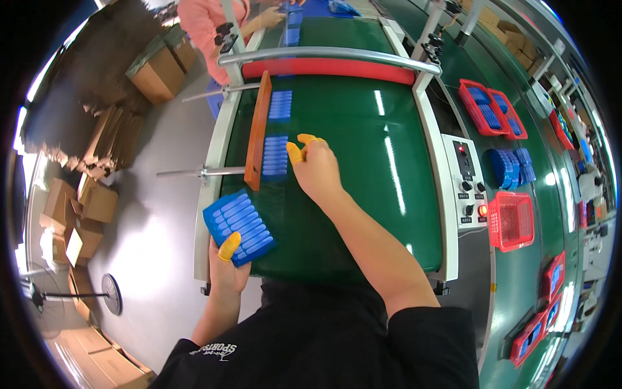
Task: The person packages small plastic ampoules by picking them up from a conveyor belt, pressing them onto plastic backing sheets by hand, and stacking the completed sheets.
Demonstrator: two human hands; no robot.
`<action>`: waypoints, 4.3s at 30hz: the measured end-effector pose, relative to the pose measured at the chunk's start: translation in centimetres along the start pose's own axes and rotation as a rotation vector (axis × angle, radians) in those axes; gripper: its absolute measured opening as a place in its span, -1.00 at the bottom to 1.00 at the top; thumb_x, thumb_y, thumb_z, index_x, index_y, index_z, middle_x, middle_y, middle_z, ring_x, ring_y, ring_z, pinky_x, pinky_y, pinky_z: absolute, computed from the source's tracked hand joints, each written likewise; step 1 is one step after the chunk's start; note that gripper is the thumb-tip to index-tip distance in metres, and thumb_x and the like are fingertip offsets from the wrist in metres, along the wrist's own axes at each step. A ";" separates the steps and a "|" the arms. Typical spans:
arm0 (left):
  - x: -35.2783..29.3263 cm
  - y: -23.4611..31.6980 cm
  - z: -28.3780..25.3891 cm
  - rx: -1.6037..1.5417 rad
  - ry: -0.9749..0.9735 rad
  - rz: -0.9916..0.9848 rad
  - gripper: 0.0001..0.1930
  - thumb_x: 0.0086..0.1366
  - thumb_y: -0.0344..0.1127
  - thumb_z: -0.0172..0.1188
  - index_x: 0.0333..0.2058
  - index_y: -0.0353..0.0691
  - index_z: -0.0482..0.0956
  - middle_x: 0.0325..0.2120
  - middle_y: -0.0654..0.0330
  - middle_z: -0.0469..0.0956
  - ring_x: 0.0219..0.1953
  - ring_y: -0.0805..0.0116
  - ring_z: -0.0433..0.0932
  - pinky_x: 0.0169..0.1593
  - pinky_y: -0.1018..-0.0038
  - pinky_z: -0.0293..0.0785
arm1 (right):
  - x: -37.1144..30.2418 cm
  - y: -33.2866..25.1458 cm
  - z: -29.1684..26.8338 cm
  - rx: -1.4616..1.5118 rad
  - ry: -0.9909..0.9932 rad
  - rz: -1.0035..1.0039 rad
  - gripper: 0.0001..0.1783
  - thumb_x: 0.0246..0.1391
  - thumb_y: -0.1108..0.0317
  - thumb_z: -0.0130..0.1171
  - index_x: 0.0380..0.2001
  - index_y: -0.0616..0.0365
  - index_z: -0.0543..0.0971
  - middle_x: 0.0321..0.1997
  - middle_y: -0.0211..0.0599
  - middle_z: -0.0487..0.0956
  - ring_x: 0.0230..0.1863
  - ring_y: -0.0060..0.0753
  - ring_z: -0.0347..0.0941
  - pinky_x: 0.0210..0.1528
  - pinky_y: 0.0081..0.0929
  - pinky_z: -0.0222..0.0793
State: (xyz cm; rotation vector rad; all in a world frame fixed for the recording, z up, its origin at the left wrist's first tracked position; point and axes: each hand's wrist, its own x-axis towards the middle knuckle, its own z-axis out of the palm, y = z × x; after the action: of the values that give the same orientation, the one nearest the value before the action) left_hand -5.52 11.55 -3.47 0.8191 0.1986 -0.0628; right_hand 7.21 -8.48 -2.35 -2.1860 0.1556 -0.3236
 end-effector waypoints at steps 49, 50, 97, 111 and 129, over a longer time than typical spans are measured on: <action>0.3 0.0 0.2 -0.023 -0.065 -0.030 -0.44 0.13 -0.57 0.24 0.10 -0.23 0.25 -0.03 0.14 0.43 -0.01 0.24 0.48 0.05 0.25 0.46 | -7.5 -1.7 -1.7 0.528 -0.506 0.107 -0.65 0.01 0.27 0.33 -0.26 0.35 0.54 -0.32 -0.30 0.56 -0.36 -0.56 0.44 -0.30 -0.56 0.40; 0.3 -0.3 0.5 -0.029 -0.051 -0.029 -0.44 0.13 -0.57 0.24 0.10 -0.23 0.25 -0.03 0.14 0.43 -0.01 0.24 0.48 0.05 0.25 0.46 | -8.2 -2.3 -2.1 0.629 -0.583 0.157 -0.67 0.01 0.30 0.34 -0.25 0.33 0.54 -0.37 -0.38 0.54 -0.37 -0.65 0.40 -0.31 -0.61 0.37; -0.4 0.6 -0.9 0.020 -0.065 0.022 -0.49 0.19 -0.52 0.16 0.11 -0.26 0.25 -0.02 0.10 0.44 0.00 0.18 0.49 0.06 0.20 0.45 | -5.8 -2.1 -2.0 0.243 -0.384 0.044 -0.61 0.01 0.22 0.32 -0.30 0.39 0.52 -0.23 -0.18 0.58 -0.32 -0.40 0.51 -0.27 -0.47 0.42; 0.4 -0.4 -0.2 0.027 0.000 -0.031 -0.56 0.20 -0.49 0.17 0.06 -0.24 0.32 -0.06 0.12 0.47 -0.02 0.21 0.50 0.03 0.21 0.47 | -6.0 -0.5 -1.5 0.705 -0.256 0.393 -0.73 0.06 0.44 0.24 -0.20 0.41 0.54 -0.38 -0.32 0.58 -0.40 -0.59 0.45 -0.32 -0.63 0.38; -0.3 0.6 -1.5 0.077 0.106 0.067 -0.58 0.21 -0.51 0.14 0.05 -0.25 0.31 -0.09 0.13 0.47 -0.06 0.22 0.50 -0.01 0.26 0.47 | -3.1 -1.5 3.1 -0.088 -0.125 0.138 -0.67 0.02 0.20 0.23 -0.28 0.28 0.58 -0.42 -0.03 0.62 -0.36 -0.01 0.57 -0.28 -0.21 0.48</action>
State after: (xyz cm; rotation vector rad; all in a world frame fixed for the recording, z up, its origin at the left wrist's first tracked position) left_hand -6.01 13.05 -4.02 0.9056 0.2694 0.0365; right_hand 5.12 -4.51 -3.44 -2.2616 0.2540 -0.1038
